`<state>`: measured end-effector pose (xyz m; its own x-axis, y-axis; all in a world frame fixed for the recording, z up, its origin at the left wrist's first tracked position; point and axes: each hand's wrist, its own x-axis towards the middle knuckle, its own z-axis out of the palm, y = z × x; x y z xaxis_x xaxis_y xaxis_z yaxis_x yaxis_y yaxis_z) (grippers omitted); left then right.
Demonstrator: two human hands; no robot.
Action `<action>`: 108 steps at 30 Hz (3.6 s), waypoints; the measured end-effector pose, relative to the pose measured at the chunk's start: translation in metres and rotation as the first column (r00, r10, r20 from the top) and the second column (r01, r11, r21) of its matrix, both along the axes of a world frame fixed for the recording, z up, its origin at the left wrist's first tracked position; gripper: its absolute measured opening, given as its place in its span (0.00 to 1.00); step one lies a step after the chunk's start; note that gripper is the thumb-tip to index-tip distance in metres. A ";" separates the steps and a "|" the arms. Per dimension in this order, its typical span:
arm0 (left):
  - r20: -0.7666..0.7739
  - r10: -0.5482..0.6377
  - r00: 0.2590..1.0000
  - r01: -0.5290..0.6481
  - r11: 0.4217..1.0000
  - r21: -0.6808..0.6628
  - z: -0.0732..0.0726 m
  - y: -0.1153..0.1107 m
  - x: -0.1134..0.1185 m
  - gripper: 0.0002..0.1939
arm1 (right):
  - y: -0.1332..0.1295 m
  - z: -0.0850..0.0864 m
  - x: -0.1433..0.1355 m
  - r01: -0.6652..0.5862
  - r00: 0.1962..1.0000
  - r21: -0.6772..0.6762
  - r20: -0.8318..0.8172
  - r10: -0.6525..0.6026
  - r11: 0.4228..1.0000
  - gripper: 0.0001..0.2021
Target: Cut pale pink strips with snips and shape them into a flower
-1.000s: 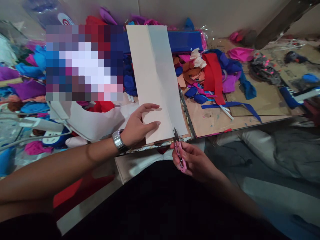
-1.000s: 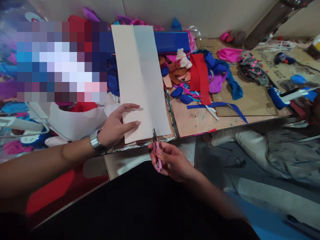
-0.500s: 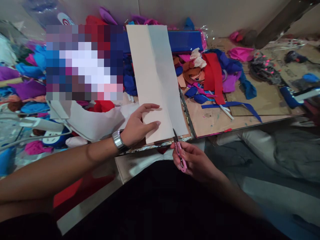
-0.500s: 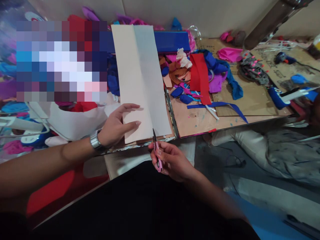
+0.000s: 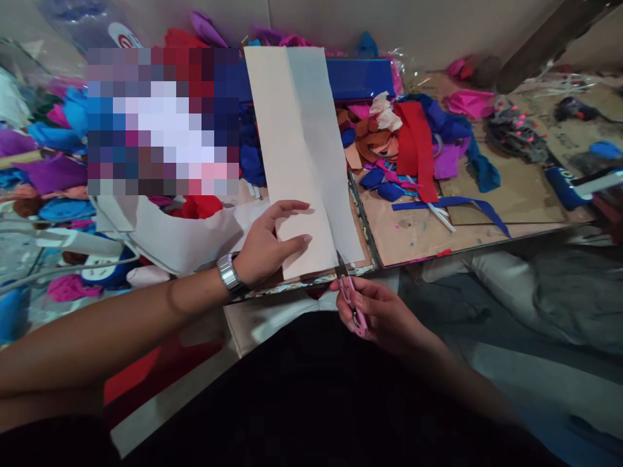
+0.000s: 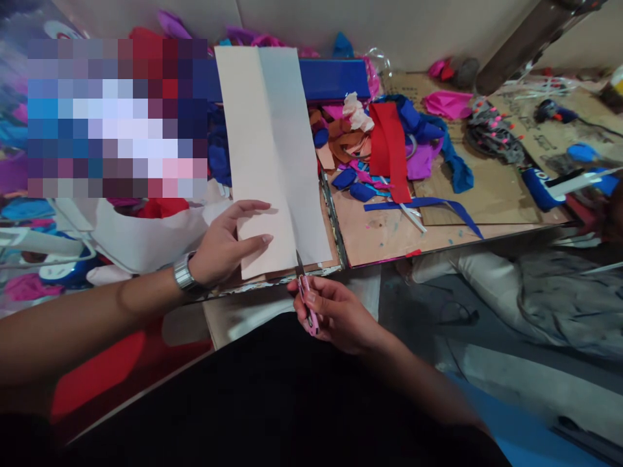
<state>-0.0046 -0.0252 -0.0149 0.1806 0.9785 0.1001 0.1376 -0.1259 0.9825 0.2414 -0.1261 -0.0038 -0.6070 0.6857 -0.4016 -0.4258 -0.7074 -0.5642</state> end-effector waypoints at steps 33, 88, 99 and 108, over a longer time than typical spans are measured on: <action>-0.062 -0.004 0.998 0.007 0.999 0.046 0.003 -0.001 0.003 0.24 | 0.010 0.004 -0.004 0.029 0.996 0.032 0.086 -0.032 0.999 0.17; -0.068 -0.031 0.997 0.037 0.996 0.083 -0.001 0.004 0.000 0.21 | 0.285 0.032 -0.160 -0.637 0.769 0.675 0.587 -0.252 -0.372 0.23; 0.103 -0.025 0.994 0.027 0.999 -0.022 -0.004 0.000 0.004 0.29 | 0.169 0.072 -0.057 -0.193 0.956 0.684 0.291 -0.021 0.704 0.19; -0.121 0.000 0.993 -0.008 0.998 -0.060 0.007 0.002 -0.001 0.36 | 0.047 0.027 0.019 -0.192 0.972 0.102 0.154 0.176 0.976 0.18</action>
